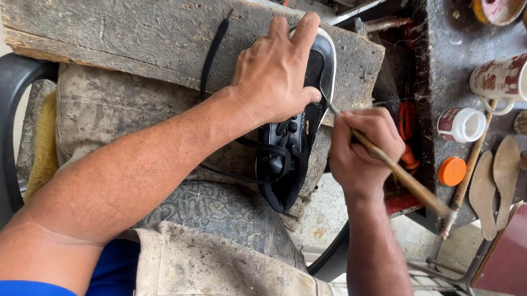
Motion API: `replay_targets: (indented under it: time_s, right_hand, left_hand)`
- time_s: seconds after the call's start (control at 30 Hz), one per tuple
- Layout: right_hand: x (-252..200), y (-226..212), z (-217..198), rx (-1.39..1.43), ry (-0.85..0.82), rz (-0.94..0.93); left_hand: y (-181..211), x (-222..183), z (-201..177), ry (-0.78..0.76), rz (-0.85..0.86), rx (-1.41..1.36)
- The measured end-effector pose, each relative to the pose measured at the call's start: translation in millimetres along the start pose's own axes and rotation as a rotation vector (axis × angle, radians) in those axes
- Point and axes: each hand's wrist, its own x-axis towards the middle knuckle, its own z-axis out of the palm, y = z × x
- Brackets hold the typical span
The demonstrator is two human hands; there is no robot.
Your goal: Applying adhesive or dye to a shoe sole and the midsole of a sneaker using a brush.
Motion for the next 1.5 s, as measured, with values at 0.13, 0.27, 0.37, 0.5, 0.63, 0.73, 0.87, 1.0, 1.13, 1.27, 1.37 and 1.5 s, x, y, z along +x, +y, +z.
replay_targets:
  time_s: [0.13, 0.27, 0.37, 0.5, 0.63, 0.73, 0.87, 1.0, 1.13, 1.27, 1.37, 1.5]
  right_hand:
    - [-8, 7, -21, 0.533, 0.203, 0.194]
    - [4, -16, -30, 0.465, 0.030, 0.452]
    - [-6, -20, -16, 0.767, -0.250, 0.701]
    - [-30, -31, -3, 1.010, -0.250, 0.795]
    - [-26, -52, -4, 0.914, -0.257, 0.599]
    - [-30, -54, -2, 0.881, -0.214, 0.605]
    - [-30, -54, -3, 0.846, -0.205, 0.620]
    - [-28, -53, -5, 0.763, -0.241, 0.616]
    - [-35, -57, -10, 1.008, -0.353, 0.791]
    - [-50, -55, 4, 0.991, -0.327, 0.760]
    - [-53, -54, 12, 0.964, -0.191, 0.655]
    - [-46, -57, 7, 0.893, -0.218, 0.666]
  left_hand:
    - [-9, -10, -23, 0.008, 0.113, -0.322]
    - [2, -33, -63, 0.015, 0.223, -0.427]
    - [6, -54, -77, -0.074, 0.296, -0.508]
    - [-4, -82, -66, -0.028, 0.277, -0.501]
    - [-3, -94, -63, 0.097, 0.328, -0.453]
    - [1, -100, -66, 0.127, 0.339, -0.439]
    - [5, -102, -64, 0.156, 0.340, -0.419]
    - [4, -99, -63, 0.144, 0.317, -0.417]
    - [-1, -93, -70, -0.022, 0.254, -0.423]
    - [-5, -93, -62, -0.044, 0.219, -0.406]
    - [-7, -91, -52, 0.023, 0.190, -0.387]
    - [-6, -90, -51, 0.077, 0.241, -0.407]
